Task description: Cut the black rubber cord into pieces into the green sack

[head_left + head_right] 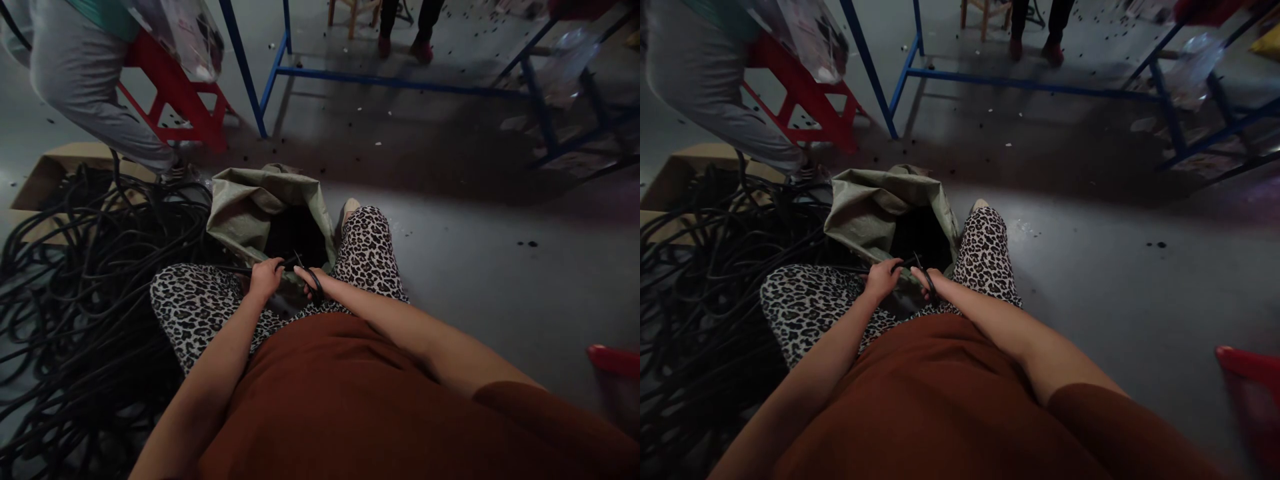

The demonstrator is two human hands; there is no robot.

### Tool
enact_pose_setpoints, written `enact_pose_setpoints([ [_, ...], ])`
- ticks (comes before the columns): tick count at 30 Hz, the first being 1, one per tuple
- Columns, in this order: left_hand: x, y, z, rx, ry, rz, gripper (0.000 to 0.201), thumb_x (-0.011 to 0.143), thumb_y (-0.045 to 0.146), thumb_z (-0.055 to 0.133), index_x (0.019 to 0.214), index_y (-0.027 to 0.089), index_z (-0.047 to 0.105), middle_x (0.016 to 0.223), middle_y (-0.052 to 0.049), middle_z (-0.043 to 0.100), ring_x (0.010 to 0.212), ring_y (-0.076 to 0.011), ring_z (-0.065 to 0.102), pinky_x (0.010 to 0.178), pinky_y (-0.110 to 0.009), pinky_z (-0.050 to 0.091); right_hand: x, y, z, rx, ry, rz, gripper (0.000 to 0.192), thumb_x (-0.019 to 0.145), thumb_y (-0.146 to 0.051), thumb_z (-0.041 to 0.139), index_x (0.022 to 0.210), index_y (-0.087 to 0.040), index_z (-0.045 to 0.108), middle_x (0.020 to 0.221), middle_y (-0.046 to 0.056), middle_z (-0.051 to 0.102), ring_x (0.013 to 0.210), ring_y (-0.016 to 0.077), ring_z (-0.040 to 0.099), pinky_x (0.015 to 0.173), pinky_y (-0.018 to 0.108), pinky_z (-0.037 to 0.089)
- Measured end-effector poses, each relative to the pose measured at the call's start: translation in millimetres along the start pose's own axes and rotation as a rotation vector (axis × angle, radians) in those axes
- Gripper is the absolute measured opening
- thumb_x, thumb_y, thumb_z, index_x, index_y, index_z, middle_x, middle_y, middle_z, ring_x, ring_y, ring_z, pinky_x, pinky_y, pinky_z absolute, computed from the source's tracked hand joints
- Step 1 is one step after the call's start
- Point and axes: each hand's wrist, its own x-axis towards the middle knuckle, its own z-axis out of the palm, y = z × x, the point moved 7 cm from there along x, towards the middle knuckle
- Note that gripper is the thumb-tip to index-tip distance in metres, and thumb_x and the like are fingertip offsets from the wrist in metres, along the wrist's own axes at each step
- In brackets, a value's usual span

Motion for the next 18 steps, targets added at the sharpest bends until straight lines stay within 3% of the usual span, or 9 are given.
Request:
enact_pose_setpoints([
  [8, 1, -6, -0.7, 0.072, 0.006, 0.017, 0.032, 0.085, 0.030, 0.047, 0.112, 0.020, 0.062, 0.110, -0.007, 0.067, 0.104, -0.0221, 0.059, 0.094, -0.035, 0.038, 3, 2, -5, -0.037, 0.075, -0.038, 0.045, 0.089, -0.057, 0.047, 0.083, -0.014, 0.057, 0.041, -0.004, 0.045, 0.029, 0.0108, 0.045, 0.030, 0.019, 0.038],
  [18, 2, -8, 2.5, 0.106, -0.032, -0.007, 0.031, 0.085, 0.030, 0.047, 0.110, 0.020, 0.062, 0.109, -0.007, 0.067, 0.104, -0.0218, 0.059, 0.092, -0.035, 0.039, 5, -1, -12, -0.172, 0.138, -0.061, 0.043, 0.087, -0.053, 0.054, 0.068, -0.014, 0.058, 0.043, 0.000, 0.049, 0.029, 0.0122, 0.048, 0.030, 0.021, 0.038],
])
